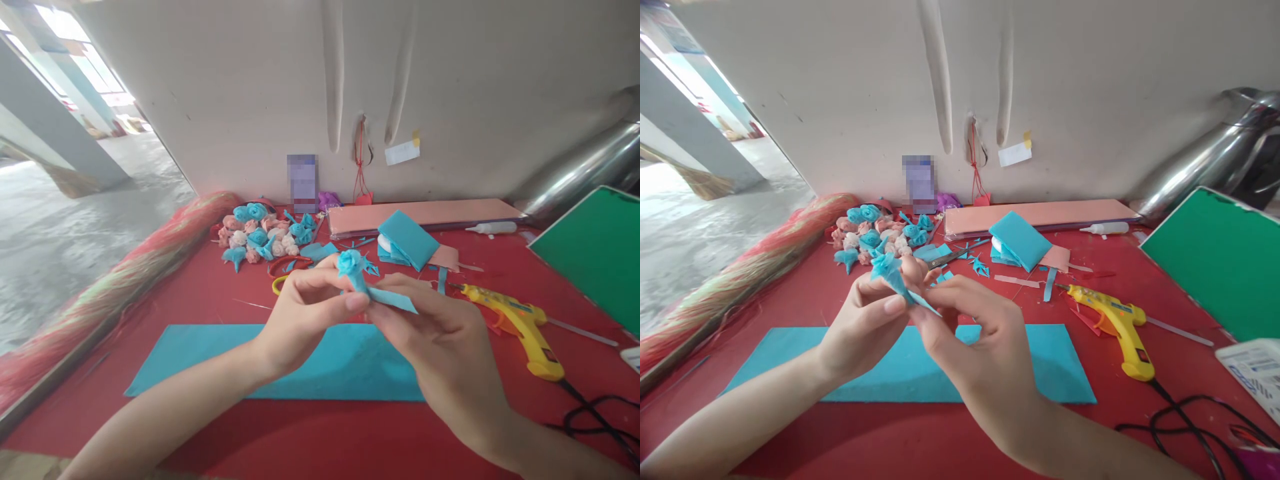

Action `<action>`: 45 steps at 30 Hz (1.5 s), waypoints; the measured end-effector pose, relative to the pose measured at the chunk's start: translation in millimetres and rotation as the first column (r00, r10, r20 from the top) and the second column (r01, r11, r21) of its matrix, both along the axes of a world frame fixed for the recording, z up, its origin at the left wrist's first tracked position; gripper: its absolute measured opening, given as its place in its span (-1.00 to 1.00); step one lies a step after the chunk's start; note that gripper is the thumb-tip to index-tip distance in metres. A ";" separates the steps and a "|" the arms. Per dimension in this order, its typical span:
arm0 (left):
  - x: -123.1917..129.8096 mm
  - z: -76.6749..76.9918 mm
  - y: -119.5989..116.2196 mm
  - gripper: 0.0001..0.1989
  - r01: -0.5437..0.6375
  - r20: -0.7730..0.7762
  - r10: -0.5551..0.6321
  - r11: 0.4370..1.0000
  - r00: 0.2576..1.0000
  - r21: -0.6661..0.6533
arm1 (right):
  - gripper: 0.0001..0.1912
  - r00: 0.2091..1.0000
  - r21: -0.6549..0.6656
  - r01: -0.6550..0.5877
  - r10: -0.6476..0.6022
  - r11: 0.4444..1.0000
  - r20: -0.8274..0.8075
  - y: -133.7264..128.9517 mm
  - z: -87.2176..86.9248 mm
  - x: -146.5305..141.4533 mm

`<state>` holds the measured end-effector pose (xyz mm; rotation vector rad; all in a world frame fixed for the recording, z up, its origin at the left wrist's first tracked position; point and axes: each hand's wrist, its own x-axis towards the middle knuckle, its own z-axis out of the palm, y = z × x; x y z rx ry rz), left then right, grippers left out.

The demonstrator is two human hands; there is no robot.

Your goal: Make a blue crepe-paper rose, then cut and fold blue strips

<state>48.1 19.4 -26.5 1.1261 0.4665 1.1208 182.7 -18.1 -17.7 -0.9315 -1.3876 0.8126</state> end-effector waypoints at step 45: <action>-3.8 -1.2 0.3 -0.85 0.202 0.017 -0.202 0.979 0.979 -0.036 | -0.79 0.688 -0.316 -0.660 0.379 0.681 -0.619 4.7 0.8 3.4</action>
